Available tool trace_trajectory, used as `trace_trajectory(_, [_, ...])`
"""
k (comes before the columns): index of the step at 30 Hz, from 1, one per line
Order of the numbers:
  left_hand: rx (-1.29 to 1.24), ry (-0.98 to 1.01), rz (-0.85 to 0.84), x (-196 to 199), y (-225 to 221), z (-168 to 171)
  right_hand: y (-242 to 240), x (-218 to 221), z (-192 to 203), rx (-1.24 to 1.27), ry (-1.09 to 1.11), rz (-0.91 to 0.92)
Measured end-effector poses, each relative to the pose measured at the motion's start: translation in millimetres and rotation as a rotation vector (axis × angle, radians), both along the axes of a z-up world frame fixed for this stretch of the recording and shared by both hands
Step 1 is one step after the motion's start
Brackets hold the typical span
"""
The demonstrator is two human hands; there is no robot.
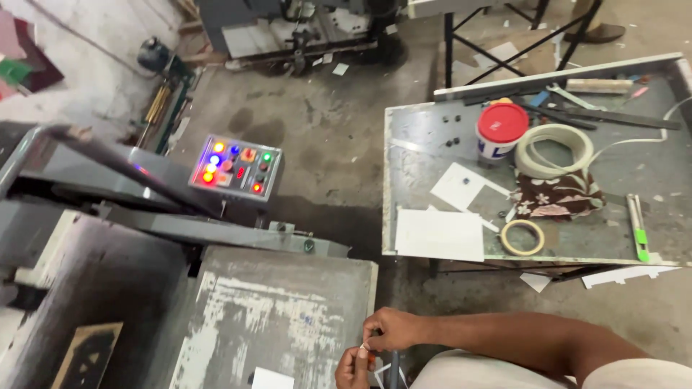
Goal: Manually applying tape and manipulating paper sheets on a manufacturing work surface.
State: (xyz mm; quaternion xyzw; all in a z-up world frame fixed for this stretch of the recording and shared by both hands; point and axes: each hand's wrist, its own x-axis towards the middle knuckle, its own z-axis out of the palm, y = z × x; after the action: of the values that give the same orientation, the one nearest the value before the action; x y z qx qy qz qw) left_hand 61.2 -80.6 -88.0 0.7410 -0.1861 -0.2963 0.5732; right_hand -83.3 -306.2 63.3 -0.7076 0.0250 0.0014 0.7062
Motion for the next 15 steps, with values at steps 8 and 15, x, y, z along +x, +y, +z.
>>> trace_trajectory(8, [-0.112,-0.142,-0.102,-13,-56,-3,-45,-34,0,0.046,0.056,-0.043])
trace_trajectory(15, [-0.233,-0.189,-0.23,-12,-86,-4,-74,-54,-7,0.039,-0.012,-0.069])
